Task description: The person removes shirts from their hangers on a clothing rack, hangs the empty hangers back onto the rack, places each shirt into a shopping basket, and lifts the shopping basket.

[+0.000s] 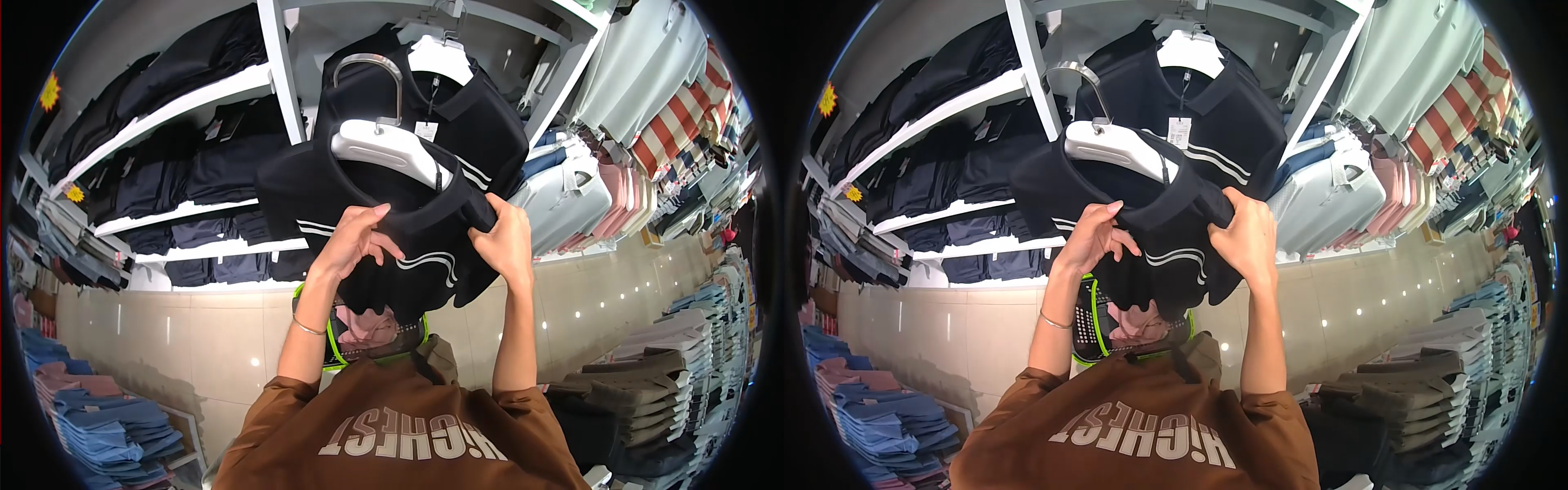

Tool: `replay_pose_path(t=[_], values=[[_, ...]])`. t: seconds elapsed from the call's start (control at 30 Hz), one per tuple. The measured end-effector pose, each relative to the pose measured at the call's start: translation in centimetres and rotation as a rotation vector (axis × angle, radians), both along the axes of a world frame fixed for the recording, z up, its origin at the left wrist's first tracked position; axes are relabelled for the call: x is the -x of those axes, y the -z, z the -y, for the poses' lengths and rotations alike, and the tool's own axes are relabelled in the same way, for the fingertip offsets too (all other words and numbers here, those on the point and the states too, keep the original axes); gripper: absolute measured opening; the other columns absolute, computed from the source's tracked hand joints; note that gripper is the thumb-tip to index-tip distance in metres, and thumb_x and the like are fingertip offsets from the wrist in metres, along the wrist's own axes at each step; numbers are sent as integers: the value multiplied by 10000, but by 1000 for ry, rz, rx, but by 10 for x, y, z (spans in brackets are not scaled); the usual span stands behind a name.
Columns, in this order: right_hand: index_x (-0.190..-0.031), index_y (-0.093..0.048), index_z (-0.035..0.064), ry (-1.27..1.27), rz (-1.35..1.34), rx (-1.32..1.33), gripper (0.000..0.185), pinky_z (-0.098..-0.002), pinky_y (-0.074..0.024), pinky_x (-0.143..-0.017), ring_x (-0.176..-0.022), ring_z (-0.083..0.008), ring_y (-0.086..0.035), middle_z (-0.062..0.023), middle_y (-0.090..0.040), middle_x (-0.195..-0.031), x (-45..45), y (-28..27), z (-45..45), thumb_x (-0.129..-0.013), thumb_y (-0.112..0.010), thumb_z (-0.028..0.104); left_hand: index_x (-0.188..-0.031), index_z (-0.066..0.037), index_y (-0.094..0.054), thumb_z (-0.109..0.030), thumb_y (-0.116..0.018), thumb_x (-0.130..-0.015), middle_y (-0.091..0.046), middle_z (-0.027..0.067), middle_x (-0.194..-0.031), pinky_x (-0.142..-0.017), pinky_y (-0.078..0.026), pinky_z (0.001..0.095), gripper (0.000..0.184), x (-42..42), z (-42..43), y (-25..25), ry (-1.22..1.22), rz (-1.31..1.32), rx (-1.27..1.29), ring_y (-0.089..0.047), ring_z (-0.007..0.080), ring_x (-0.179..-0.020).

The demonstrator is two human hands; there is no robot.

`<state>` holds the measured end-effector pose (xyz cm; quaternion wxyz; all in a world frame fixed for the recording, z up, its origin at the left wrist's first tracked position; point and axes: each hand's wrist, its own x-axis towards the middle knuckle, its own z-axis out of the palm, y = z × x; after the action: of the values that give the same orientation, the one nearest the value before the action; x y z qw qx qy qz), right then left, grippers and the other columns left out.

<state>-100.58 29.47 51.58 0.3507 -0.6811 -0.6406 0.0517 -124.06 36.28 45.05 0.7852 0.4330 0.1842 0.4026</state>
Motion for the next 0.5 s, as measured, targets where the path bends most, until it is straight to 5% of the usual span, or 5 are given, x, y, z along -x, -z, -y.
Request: replay_pose_path(t=[0.2, 0.5], values=[[-815, -625, 4, -20, -102, -2, 231, -403, -469, -638, -705, -406, -593, -191, -623, -694, 1, -1, 9, -586, -643, 33, -634, -95, -499, -336, -513, -968, -528, 21, -591, -380, -503, 235, 412, -8, 7, 1, -143, -29, -41, -694, 286, -627], [-839, -641, 14, -22, -119, 7, 247, -385, -471, -635, -707, -380, -612, -177, -633, -703, 4, 1, 15, -592, -639, 24, -679, -53, -556, -198, -572, -944, -581, 39, -647, -556, -600, 269, 302, -4, 14, -5, -150, -31, 20, -703, 309, -762]])
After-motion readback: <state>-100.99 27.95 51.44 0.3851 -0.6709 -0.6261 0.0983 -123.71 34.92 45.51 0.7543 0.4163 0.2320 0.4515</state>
